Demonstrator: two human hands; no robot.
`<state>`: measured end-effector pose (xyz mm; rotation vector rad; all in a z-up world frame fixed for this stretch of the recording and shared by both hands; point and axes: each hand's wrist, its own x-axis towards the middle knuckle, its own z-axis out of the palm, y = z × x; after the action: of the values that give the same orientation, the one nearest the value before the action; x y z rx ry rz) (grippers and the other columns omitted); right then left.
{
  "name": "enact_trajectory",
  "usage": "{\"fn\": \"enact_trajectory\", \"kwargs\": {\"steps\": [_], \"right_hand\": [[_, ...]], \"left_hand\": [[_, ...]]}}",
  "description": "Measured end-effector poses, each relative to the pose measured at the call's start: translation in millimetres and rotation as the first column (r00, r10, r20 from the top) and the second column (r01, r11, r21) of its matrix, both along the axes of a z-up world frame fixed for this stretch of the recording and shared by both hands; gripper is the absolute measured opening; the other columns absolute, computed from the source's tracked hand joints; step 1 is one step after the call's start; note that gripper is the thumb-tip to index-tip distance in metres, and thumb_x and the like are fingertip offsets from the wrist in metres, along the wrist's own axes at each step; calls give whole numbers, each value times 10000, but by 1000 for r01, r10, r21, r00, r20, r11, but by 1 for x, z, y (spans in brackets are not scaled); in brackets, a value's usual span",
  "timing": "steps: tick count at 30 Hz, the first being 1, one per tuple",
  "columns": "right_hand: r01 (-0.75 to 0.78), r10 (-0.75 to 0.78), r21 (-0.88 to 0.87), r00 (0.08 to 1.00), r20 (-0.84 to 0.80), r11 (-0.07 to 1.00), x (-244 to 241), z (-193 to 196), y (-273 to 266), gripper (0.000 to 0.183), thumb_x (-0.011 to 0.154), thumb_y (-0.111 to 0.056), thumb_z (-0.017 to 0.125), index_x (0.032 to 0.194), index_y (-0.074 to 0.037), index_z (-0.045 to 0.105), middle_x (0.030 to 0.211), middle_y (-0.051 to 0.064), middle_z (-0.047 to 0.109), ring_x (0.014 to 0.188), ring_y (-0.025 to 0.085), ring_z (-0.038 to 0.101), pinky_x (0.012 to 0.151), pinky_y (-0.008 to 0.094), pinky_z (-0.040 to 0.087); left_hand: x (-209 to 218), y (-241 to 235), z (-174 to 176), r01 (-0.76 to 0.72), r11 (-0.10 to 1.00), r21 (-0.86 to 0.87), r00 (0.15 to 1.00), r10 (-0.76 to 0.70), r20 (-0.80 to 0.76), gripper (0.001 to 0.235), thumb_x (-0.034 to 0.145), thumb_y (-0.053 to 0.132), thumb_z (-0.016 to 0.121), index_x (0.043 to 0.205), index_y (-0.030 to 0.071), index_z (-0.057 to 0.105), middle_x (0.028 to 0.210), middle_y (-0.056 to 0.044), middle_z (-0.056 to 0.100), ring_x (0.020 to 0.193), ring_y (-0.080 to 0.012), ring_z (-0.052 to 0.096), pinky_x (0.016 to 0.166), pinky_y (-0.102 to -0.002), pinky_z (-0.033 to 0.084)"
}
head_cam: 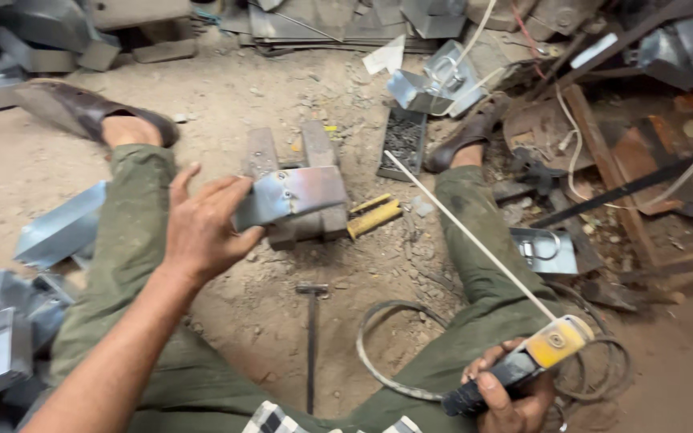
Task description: The person welds metal pieces together by holding a component against an anvil and applying a welding rod using a handheld welding tool, then uses a hammer to knock off excess material and checks the joint.
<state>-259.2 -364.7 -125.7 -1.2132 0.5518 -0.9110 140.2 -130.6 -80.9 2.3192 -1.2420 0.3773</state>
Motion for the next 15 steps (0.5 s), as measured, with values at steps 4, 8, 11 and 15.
{"fn": "enact_trajectory", "kwargs": {"steps": [4, 8, 11, 15], "right_hand": [[37, -37, 5, 995, -94, 999, 1, 2, 3, 561, 771, -12, 719, 1278, 3, 478, 906, 181, 592, 788, 250, 625, 691, 465, 562], [-14, 12, -45, 998, -55, 999, 2, 1, 7, 574, 766, 11, 713, 1294, 19, 487, 900, 188, 596, 795, 263, 641, 712, 479, 581], [-56, 53, -65, 997, -55, 996, 0, 4, 6, 570, 760, 26, 706, 1286, 28, 488, 896, 186, 599, 808, 271, 662, 744, 498, 606], [-119, 109, -96, 989, -103, 988, -2, 6, 7, 570, 740, 59, 703, 1269, 29, 491, 902, 182, 600, 805, 267, 675, 751, 484, 618]], "left_hand": [[-4, 9, 5, -10, 1000, -28, 998, 8, -63, 677, 684, 354, 873, 1247, 30, 684, 1149, -131, 737, 1128, -231, 676, 1228, -517, 242], [5, 14, 3, -3, 1000, -18, 997, 2, -75, 664, 685, 346, 857, 1242, 32, 680, 1141, -138, 739, 1124, -238, 683, 1229, -525, 230], [25, 8, -5, 14, 997, 71, 999, -11, -31, 645, 692, 322, 832, 1255, 57, 664, 1148, -136, 741, 1131, -233, 683, 1229, -526, 219], [58, -16, -12, 19, 920, 391, 997, -44, 56, 600, 715, 311, 794, 1252, 102, 625, 1095, -93, 747, 1133, -220, 680, 1220, -534, 198]]}}
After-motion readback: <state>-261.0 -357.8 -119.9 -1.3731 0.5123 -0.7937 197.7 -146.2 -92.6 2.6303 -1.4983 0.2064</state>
